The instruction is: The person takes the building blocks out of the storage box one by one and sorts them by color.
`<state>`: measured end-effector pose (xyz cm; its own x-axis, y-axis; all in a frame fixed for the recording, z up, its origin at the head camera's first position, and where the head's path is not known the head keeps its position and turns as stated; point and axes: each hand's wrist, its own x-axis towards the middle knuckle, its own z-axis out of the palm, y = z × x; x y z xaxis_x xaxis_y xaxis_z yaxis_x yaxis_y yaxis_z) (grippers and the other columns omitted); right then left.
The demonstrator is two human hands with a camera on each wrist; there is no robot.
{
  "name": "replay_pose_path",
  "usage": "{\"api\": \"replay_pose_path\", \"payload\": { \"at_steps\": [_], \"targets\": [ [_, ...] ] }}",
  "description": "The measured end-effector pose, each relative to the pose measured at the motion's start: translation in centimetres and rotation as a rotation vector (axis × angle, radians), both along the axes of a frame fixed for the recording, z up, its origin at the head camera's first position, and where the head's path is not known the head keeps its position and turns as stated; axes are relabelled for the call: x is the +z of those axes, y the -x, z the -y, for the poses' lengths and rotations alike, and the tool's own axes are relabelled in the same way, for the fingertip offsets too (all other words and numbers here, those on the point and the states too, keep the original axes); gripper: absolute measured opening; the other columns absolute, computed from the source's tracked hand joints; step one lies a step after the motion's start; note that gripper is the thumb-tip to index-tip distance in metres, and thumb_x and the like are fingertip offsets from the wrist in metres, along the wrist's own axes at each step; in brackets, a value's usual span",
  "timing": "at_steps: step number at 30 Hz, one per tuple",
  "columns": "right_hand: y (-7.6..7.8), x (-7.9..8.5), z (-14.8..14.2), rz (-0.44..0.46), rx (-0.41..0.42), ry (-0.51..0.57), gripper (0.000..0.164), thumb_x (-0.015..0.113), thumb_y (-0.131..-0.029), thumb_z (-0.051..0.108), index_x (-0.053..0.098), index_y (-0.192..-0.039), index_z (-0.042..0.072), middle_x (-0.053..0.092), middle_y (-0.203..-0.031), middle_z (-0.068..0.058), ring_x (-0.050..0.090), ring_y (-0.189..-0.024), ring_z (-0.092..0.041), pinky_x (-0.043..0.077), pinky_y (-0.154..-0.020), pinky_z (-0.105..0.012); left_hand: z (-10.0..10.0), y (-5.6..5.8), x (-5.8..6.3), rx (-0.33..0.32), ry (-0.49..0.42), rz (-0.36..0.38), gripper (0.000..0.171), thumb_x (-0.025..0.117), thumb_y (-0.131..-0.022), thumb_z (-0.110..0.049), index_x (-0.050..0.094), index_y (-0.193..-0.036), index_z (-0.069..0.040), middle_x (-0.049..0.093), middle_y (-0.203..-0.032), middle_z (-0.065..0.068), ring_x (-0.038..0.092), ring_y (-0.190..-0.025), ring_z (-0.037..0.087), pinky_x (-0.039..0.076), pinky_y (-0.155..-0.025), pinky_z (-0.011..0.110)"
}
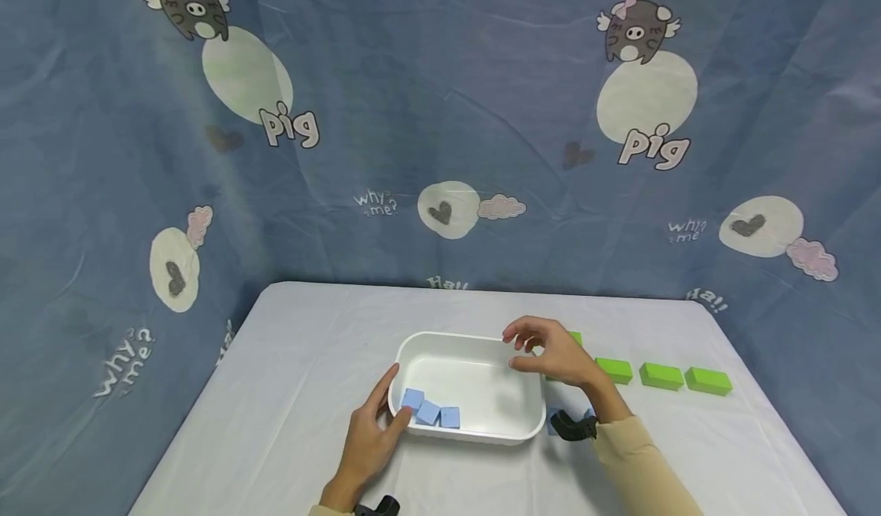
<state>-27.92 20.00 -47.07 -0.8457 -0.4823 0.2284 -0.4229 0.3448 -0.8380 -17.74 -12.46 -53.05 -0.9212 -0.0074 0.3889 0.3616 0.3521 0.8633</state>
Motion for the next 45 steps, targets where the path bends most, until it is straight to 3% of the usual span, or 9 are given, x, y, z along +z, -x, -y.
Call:
{"api": "replay_pose_path", "payload": {
  "at_steps": [5,8,11,21,35,42,45],
  "targets": [
    [0.6,0.1,1.2,-0.014,0.037,0.011,0.035,0.08,-0.081,-0.004,0.069,-0.114,-0.005,0.068,-0.107,-0.023,0.06,-0.091,-0.044,0.055,-0.079,-0.041,0.2,0.7,-1.6,0.006,-0.027,0.022,0.067,0.077,-0.088,-0.005,0.049,-0.149,0.0,0.059,-0.138,0.022,0.057,-0.128,0.034,0.047,-0.106,0.044],
    [0.9,-0.1,1.7,-0.011,0.072,0.032,0.035,0.082,-0.082,0.001,0.069,-0.115,-0.002,0.068,-0.109,-0.024,0.062,-0.091,-0.04,0.056,-0.079,-0.042,0.5,1.3,-3.1,0.001,-0.023,0.025,0.069,0.077,-0.089,-0.009,0.048,-0.152,-0.007,0.059,-0.14,0.019,0.056,-0.13,0.03,0.046,-0.107,0.049],
    [1.3,-0.4,2.3,-0.005,0.098,0.05,0.035,0.082,-0.083,0.003,0.07,-0.115,-0.001,0.067,-0.109,-0.025,0.062,-0.091,-0.038,0.056,-0.08,-0.044,0.8,1.5,-3.8,-0.013,-0.022,0.028,0.069,0.077,-0.091,-0.014,0.047,-0.153,-0.012,0.058,-0.142,0.016,0.056,-0.131,0.027,0.046,-0.107,0.048],
    [2.1,-1.7,4.3,0.008,0.098,0.04,0.034,0.082,-0.084,0.005,0.07,-0.115,0.002,0.07,-0.106,-0.014,0.063,-0.087,-0.026,0.056,-0.077,-0.033,1.0,1.3,-3.8,-0.033,-0.041,0.009,0.068,0.077,-0.091,-0.015,0.048,-0.153,-0.016,0.059,-0.141,0.013,0.055,-0.131,0.023,0.045,-0.108,0.036],
    [2.3,-2.8,6.7,0.085,0.153,0.031,0.036,0.083,-0.083,0.008,0.069,-0.114,-0.003,0.07,-0.104,-0.018,0.065,-0.085,-0.027,0.057,-0.079,-0.035,0.9,1.5,-4.1,-0.026,-0.026,-0.007,0.067,0.076,-0.092,-0.015,0.048,-0.153,-0.014,0.059,-0.142,0.014,0.056,-0.131,0.025,0.047,-0.107,0.037],
    [2.1,-3.3,7.2,0.173,0.271,-0.062,0.039,0.081,-0.084,0.009,0.07,-0.121,0.004,0.072,-0.106,-0.011,0.069,-0.086,-0.024,0.058,-0.079,-0.033,1.0,1.4,-4.0,-0.027,-0.027,-0.002,0.067,0.076,-0.092,-0.016,0.048,-0.153,-0.017,0.061,-0.14,0.013,0.057,-0.13,0.023,0.047,-0.107,0.036],
    [1.9,-3.4,7.4,0.231,0.354,-0.079,0.044,0.082,-0.082,0.004,0.07,-0.124,0.002,0.072,-0.109,-0.015,0.07,-0.092,-0.031,0.059,-0.08,-0.032,1.0,1.3,-4.0,-0.024,-0.024,-0.004,0.067,0.076,-0.092,-0.015,0.048,-0.153,-0.016,0.061,-0.139,0.013,0.057,-0.129,0.024,0.047,-0.107,0.036]
  ]
}}
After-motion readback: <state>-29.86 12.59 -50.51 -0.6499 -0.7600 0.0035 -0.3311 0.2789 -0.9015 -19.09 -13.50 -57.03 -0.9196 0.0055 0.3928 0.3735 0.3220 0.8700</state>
